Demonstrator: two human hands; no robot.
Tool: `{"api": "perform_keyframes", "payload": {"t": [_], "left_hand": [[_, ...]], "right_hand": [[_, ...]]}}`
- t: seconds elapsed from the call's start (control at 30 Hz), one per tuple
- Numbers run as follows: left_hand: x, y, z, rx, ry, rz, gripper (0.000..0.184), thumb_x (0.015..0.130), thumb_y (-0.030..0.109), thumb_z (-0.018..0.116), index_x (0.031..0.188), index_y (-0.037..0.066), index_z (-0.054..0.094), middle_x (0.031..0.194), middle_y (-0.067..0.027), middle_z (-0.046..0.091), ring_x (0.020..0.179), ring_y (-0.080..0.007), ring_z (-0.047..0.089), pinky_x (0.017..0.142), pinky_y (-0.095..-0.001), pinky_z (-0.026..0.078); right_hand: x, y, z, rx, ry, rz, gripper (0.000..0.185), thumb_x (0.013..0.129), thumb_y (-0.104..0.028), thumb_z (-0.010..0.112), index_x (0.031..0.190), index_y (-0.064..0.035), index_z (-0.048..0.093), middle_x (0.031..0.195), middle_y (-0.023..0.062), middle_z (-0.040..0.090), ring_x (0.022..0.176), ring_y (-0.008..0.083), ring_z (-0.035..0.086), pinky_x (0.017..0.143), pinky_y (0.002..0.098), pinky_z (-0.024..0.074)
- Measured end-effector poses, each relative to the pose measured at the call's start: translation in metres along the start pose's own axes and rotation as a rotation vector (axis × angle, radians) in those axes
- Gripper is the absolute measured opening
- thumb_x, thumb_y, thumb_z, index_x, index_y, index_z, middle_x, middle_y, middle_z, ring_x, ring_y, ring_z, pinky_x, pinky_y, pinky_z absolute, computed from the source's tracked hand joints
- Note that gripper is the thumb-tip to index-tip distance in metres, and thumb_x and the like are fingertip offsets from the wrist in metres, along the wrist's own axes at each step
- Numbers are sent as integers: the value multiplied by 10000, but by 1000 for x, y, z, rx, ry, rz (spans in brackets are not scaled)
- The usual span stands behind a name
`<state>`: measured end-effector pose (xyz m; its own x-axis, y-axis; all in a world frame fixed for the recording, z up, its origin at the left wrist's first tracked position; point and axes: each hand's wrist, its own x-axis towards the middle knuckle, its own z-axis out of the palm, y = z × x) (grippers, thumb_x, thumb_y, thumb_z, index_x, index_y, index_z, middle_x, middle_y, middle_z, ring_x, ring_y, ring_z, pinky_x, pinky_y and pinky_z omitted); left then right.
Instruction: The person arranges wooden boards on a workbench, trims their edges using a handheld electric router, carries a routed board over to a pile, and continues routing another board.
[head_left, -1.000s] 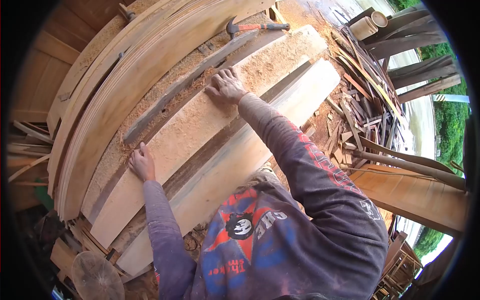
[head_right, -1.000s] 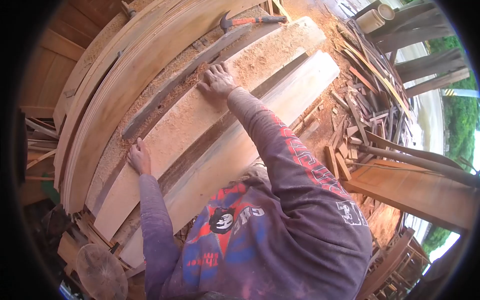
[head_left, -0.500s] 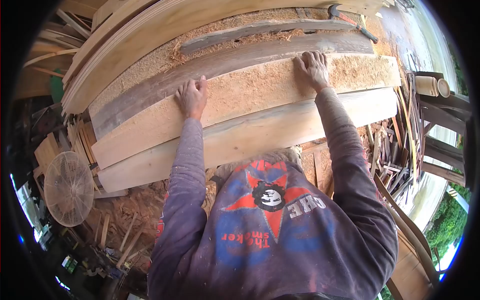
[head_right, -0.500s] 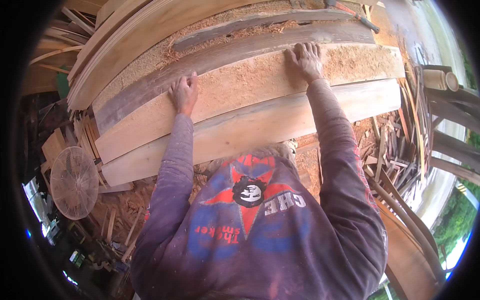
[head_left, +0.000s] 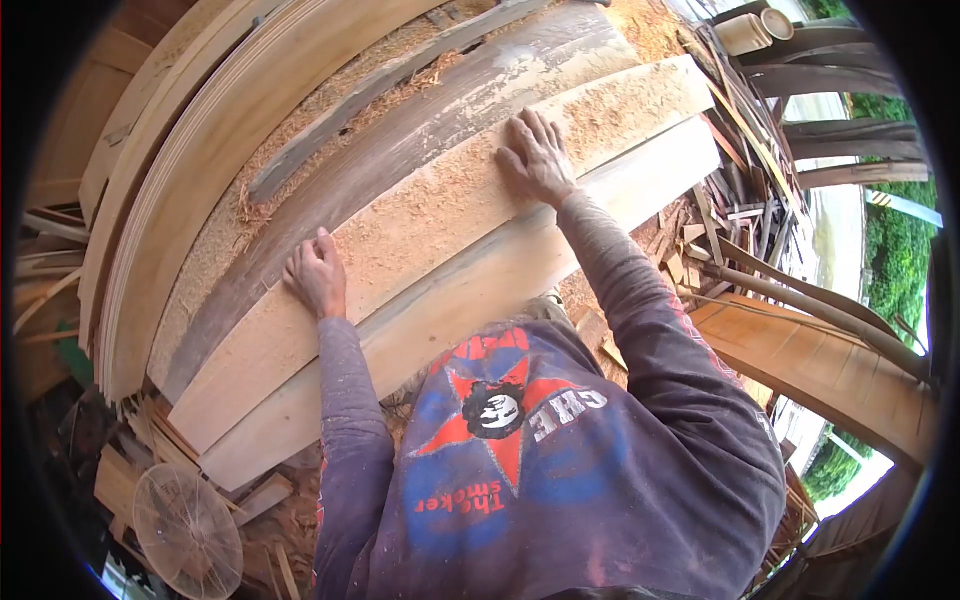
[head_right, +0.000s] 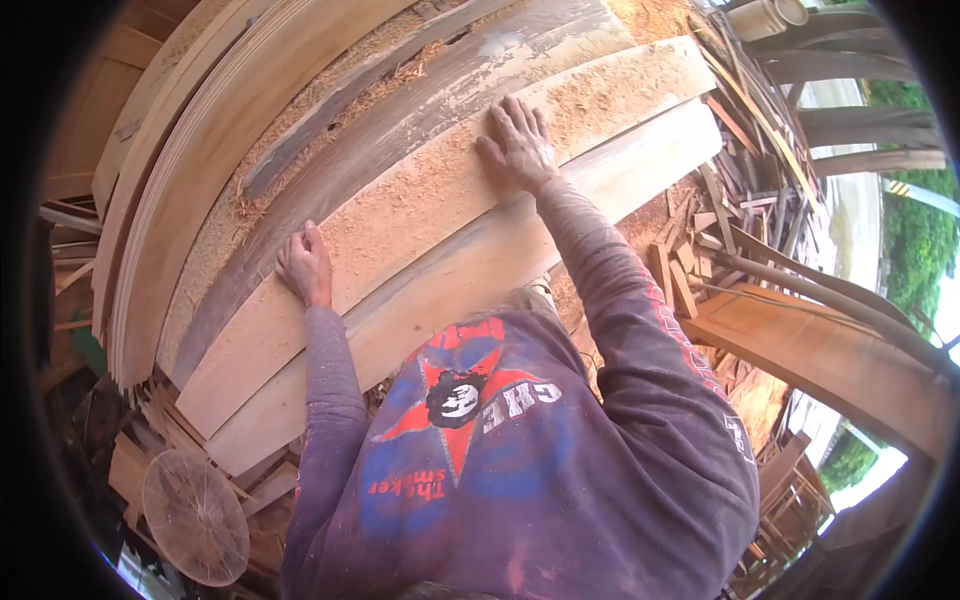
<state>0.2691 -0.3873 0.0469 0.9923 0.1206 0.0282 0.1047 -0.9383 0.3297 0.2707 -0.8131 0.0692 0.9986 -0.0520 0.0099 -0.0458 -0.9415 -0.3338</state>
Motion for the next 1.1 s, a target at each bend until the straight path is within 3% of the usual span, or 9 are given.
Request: {"api": "perform_keyframes", "payload": {"t": [0.13,0.3,0.5,0.6,0.67,0.77,0.8,0.9,1.1], "left_hand": [[-5,-2,-5,12,69,-9,466,1038,470,514,943,70,736,974,-115,718,1007,-336,628,999,-484,407],[-19,-1,-2,24,141,26,434,1031,450,532,941,74,729,993,-115,710,1024,-342,616,972,-486,420],[-61,-9,-19,-191,432,46,414,973,378,659,1247,75,590,1360,-158,535,1267,-367,477,1087,-517,352],[-131,-34,-35,-119,533,-351,491,991,367,641,1354,72,495,1451,-216,417,1322,-400,407,1143,-547,257],[-202,-82,-39,-104,607,-709,529,1006,408,609,1377,61,463,1451,-230,408,1325,-406,400,1134,-557,257],[-305,-145,-55,-212,618,-1406,775,1001,589,565,1506,40,357,1528,-237,361,1416,-403,354,1122,-552,348],[-322,-155,-65,-196,636,-1410,775,1001,589,565,1506,40,357,1528,-237,361,1416,-403,354,1122,-552,348],[-355,-191,-63,-1602,471,-1406,1105,912,841,437,1649,74,136,1668,-223,220,1505,-413,308,1211,-540,303],[-296,-170,-30,-1033,779,-1313,1103,932,851,342,1627,14,157,1633,-164,341,1453,-352,410,1189,-493,376]], "right_hand": [[-63,18,-9,-54,44,113,692,1026,-542,487,1562,-110,411,1654,225,280,1563,367,183,1282,497,87],[-113,60,-33,-98,-57,238,709,1043,-588,401,1634,-214,286,1711,134,198,1588,327,128,1281,501,36],[-116,89,-15,-147,-44,130,760,1041,-647,317,1657,-213,217,1726,141,135,1594,318,103,1280,497,32],[-142,97,-26,-111,46,418,893,992,-741,347,1659,-174,168,1722,190,78,1592,344,73,1275,551,65],[-163,96,-39,21,161,896,1031,944,-766,470,1654,-101,127,1720,190,49,1577,357,111,1253,589,157],[-194,140,-40,976,123,1146,1119,909,-775,545,1641,-46,115,1682,231,167,1544,385,227,1209,558,304],[-196,145,-41,1208,106,1217,1134,911,-780,536,1629,-9,119,1661,249,214,1517,403,280,1191,544,345],[-183,141,-39,1451,63,1251,1096,912,-781,536,1613,-18,180,1626,255,281,1479,407,346,1157,533,399],[-160,132,-37,1321,-11,1184,817,952,-792,436,1562,-252,378,1578,166,396,1352,353,474,1052,513,466]]}}
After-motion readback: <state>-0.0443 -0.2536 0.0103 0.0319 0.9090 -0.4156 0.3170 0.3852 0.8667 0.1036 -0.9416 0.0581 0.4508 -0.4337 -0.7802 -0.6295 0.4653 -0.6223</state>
